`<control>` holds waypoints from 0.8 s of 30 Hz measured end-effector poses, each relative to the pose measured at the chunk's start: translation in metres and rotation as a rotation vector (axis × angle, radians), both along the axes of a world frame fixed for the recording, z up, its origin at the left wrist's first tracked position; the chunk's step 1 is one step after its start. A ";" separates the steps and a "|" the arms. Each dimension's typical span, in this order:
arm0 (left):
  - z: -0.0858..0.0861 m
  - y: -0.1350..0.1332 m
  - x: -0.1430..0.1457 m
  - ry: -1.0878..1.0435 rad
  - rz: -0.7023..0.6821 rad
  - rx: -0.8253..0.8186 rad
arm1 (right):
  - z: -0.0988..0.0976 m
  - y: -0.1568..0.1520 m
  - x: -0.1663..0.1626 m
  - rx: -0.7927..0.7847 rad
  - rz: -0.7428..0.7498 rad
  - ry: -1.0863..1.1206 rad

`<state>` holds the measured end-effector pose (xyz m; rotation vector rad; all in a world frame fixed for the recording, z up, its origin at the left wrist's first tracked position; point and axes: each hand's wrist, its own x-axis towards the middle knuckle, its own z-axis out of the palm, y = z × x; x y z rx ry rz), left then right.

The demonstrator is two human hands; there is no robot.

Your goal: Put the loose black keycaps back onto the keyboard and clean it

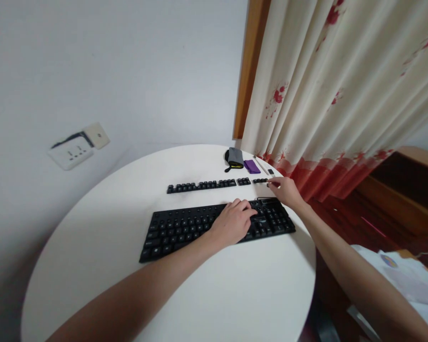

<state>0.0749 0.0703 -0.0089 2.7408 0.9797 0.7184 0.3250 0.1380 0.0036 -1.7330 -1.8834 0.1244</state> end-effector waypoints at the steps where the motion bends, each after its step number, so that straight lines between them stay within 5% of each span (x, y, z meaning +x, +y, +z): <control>1: 0.000 0.000 0.000 0.000 0.001 0.000 | 0.002 -0.011 0.004 0.009 0.079 0.006; 8: 0.002 -0.001 0.000 0.001 -0.002 -0.002 | 0.004 -0.070 0.023 -0.056 0.329 -0.152; 24: 0.001 0.000 0.000 0.005 0.007 -0.006 | -0.009 -0.079 0.021 0.028 0.308 -0.299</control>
